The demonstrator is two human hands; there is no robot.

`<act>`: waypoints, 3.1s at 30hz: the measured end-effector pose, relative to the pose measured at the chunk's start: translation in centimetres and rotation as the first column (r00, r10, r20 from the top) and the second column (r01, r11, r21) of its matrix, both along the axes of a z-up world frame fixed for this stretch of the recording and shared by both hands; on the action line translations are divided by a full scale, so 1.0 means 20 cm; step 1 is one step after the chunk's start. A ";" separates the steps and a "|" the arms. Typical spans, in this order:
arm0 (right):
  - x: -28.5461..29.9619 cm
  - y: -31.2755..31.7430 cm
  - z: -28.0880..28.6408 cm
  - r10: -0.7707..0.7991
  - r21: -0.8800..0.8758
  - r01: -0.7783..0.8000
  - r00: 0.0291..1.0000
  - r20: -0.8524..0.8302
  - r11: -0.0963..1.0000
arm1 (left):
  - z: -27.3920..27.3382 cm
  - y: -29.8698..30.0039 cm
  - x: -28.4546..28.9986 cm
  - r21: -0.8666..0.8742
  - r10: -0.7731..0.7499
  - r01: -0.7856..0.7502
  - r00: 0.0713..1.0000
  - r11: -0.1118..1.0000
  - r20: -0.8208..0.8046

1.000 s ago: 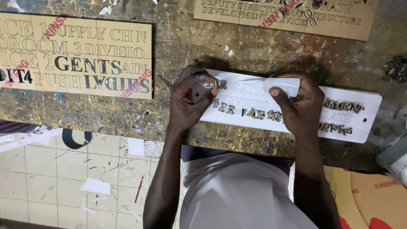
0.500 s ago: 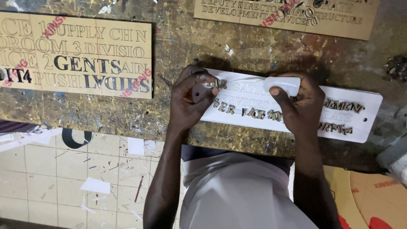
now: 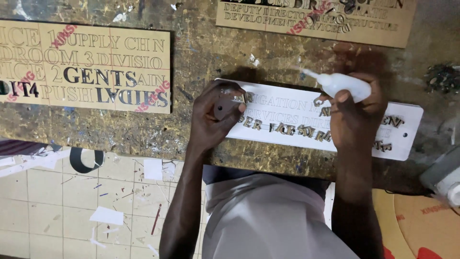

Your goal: Gluing individual plastic or metal letters onto a white sign board to assemble an informational sign.

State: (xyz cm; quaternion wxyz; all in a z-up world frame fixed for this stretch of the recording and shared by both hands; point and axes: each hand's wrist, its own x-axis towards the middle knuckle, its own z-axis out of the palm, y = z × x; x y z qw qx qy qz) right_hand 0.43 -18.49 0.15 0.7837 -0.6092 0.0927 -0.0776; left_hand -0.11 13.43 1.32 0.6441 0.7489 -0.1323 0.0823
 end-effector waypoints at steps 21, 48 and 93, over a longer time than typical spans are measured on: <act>0.19 0.02 0.24 0.211 -0.842 0.020 0.965 0.158 0.540 | 0.10 -0.07 -0.14 -0.542 -0.092 -0.130 0.928 0.830 -0.362; -0.03 0.40 0.42 0.681 -0.814 -0.341 0.727 0.088 0.470 | 0.12 -0.05 -0.11 -0.233 -0.225 0.177 0.954 0.956 -0.198; 0.09 0.42 0.07 0.618 -0.856 -0.311 0.786 0.013 0.413 | -0.17 0.04 -0.10 0.252 0.096 -0.138 0.981 0.958 0.171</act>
